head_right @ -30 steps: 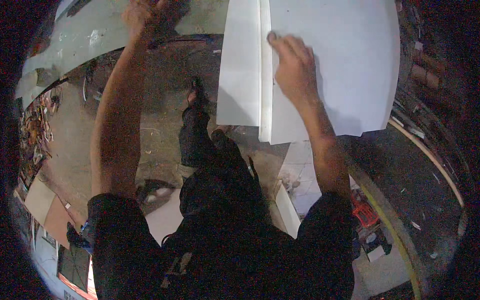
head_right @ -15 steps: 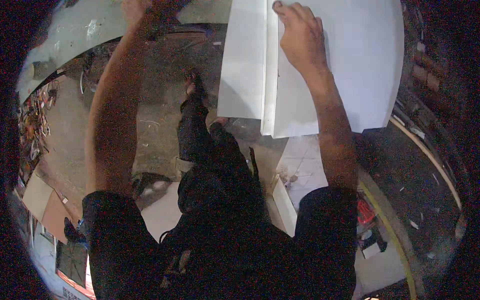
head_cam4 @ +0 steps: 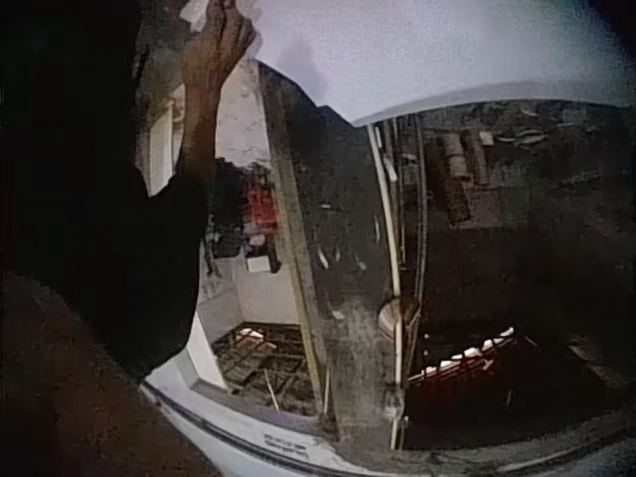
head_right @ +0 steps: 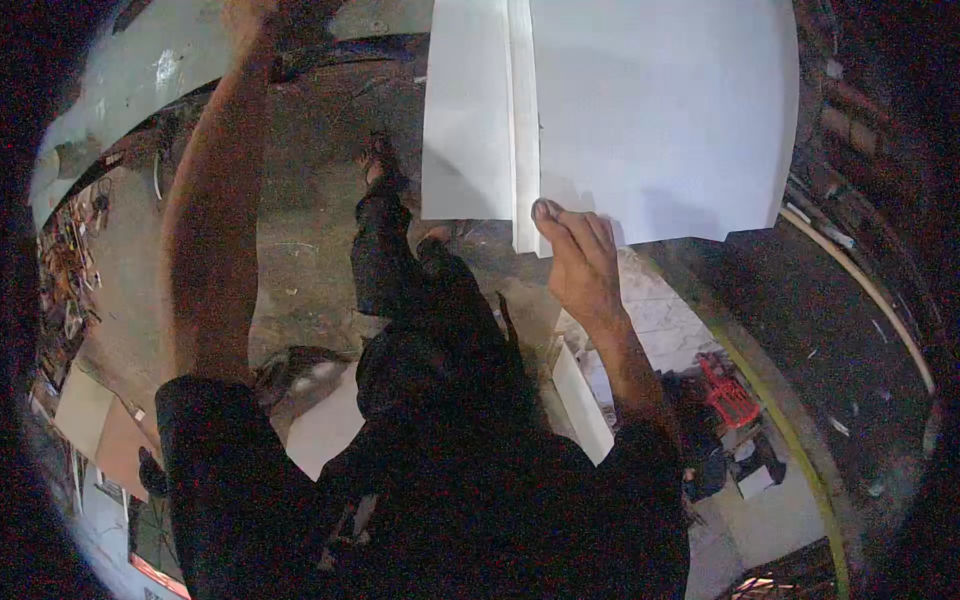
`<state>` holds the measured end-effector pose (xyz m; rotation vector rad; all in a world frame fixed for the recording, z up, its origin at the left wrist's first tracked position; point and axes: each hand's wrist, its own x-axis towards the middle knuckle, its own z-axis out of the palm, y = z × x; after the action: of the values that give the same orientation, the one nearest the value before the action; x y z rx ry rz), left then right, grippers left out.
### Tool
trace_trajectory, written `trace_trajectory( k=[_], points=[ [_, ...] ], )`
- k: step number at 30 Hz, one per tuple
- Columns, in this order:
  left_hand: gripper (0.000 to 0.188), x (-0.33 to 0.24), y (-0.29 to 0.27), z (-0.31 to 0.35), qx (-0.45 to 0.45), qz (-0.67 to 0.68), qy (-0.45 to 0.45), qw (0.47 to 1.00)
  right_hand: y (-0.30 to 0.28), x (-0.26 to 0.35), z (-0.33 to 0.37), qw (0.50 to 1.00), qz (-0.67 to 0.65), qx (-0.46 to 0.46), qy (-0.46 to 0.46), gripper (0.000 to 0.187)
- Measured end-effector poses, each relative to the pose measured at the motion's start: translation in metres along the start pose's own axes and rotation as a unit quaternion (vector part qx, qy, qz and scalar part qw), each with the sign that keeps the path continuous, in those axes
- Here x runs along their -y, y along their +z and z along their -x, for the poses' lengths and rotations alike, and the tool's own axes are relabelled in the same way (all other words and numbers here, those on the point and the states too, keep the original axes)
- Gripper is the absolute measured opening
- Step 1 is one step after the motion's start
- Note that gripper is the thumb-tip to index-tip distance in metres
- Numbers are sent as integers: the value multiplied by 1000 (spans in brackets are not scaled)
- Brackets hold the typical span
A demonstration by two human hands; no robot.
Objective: The person applies liquid from a bottle onto the edge of a white L-shaped board, then presses and smooths a white laminate strip along the edge using a cloth.
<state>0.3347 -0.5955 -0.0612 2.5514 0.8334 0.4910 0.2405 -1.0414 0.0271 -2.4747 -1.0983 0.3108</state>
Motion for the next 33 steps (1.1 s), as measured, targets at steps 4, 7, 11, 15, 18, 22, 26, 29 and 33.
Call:
trace_trajectory(
  k=[4, 7, 11, 15, 18, 22, 26, 29, 33],
  points=[
    [46, -1, -2, 0, 2, 0, -12, 1000, 13, -2, 18, 998, 1, -60, 7, 36],
    [46, 6, 3, -3, 5, 9, -3, 1000, 25, 0, 21, 993, 9, -120, 19, 32],
    [47, 16, 10, -3, -29, 12, 24, 999, 29, 4, -9, 989, 38, -139, 16, 25],
    [45, 14, 11, -2, -31, 11, 21, 999, 28, -2, -26, 990, 11, -141, 22, 23],
    [43, 11, 6, -1, -40, -4, 24, 999, 31, -5, -2, 992, 8, -123, 14, 24],
    [42, 10, 7, -3, -48, -9, 38, 998, 22, -4, -24, 993, 55, -105, 22, 22],
    [43, 4, 7, 1, -8, 0, 7, 1000, 26, -5, -18, 992, 30, -124, 14, 19],
    [44, 9, 6, -3, -25, -13, 26, 999, 25, -5, -12, 993, 34, -115, 14, 17],
    [45, 19, 23, -3, -103, -16, 32, 994, 23, -6, -43, 989, 34, -144, 14, 19]
  ],
)
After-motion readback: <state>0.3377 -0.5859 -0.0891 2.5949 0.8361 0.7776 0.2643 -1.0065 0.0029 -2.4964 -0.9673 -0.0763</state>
